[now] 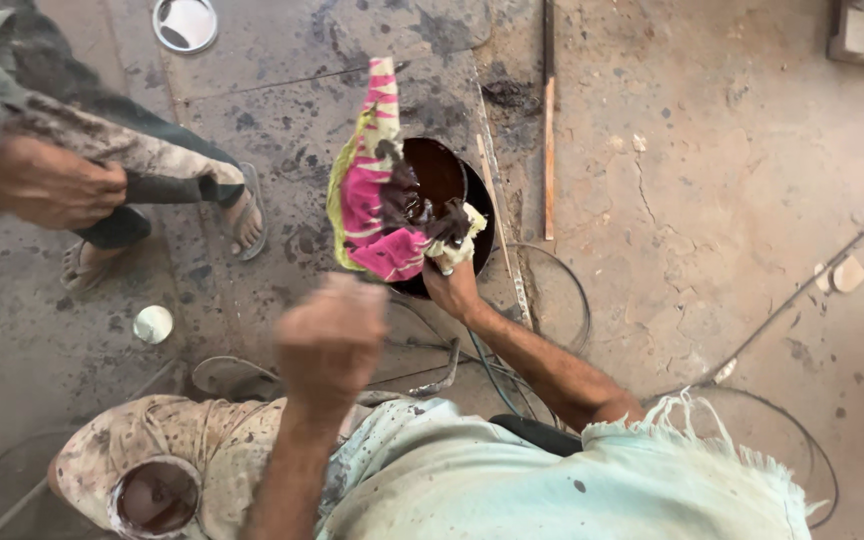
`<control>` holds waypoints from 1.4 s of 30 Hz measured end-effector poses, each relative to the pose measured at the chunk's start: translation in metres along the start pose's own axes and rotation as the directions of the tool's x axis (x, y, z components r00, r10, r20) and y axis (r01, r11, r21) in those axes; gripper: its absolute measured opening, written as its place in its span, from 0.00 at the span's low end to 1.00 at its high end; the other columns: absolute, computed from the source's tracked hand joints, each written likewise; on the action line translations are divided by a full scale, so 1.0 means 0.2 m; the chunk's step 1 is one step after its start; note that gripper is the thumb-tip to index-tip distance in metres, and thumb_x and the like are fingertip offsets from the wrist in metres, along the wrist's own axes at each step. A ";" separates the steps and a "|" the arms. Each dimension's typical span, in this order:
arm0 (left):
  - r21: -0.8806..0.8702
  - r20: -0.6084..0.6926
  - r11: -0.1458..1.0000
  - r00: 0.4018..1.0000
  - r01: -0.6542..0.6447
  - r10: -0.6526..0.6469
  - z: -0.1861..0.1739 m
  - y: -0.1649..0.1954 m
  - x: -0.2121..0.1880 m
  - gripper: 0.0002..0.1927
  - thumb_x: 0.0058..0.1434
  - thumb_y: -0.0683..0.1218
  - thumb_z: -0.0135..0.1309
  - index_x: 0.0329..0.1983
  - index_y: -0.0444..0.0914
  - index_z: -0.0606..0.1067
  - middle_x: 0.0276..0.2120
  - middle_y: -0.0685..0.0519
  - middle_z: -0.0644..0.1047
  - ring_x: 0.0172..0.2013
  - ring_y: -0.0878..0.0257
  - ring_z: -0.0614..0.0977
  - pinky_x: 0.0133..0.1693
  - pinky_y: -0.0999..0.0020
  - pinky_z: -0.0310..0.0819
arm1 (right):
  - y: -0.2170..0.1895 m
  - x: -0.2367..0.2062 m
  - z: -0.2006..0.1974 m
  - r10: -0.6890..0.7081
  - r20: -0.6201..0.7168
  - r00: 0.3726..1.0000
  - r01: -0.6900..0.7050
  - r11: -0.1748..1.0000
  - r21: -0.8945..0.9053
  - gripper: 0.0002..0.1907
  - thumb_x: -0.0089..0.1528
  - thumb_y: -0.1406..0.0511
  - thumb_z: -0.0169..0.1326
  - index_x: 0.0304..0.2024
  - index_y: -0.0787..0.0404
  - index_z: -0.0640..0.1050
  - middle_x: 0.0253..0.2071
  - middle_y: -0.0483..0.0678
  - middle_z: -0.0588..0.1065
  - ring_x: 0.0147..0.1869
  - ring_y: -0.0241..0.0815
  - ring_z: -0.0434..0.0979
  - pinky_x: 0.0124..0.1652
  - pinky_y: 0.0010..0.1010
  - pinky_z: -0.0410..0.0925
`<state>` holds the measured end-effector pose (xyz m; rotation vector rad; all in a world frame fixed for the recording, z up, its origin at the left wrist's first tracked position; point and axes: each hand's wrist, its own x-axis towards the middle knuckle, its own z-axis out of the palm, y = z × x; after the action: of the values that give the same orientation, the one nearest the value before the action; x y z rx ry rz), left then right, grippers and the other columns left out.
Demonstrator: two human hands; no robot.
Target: The person sits on the floor and first strains a dark brown liquid through a cloth into a spray gun cup. They then attach the cup to a spray gun and spray-coat small wooden pieces one at a time, placing each coated piece on a rotating lacquered stand while another person hands over pieces.
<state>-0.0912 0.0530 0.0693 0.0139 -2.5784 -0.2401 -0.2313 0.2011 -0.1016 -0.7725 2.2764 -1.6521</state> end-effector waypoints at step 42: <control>0.067 0.467 0.997 0.884 -0.037 0.002 -0.21 -0.27 0.71 0.37 0.48 0.28 0.52 0.63 0.41 0.72 0.76 0.48 0.54 0.75 0.50 0.51 0.73 0.51 0.36 | -0.23 -0.02 0.01 -0.017 0.082 0.997 0.012 0.998 0.058 0.15 0.66 0.71 0.57 0.55 0.63 0.77 0.45 0.54 0.82 0.46 0.42 0.83 0.45 0.34 0.74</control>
<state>-0.1925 -0.0153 0.1698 -0.0489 -3.0678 -0.1522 -0.2145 0.1904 -0.0595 -0.8300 2.1632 -1.6526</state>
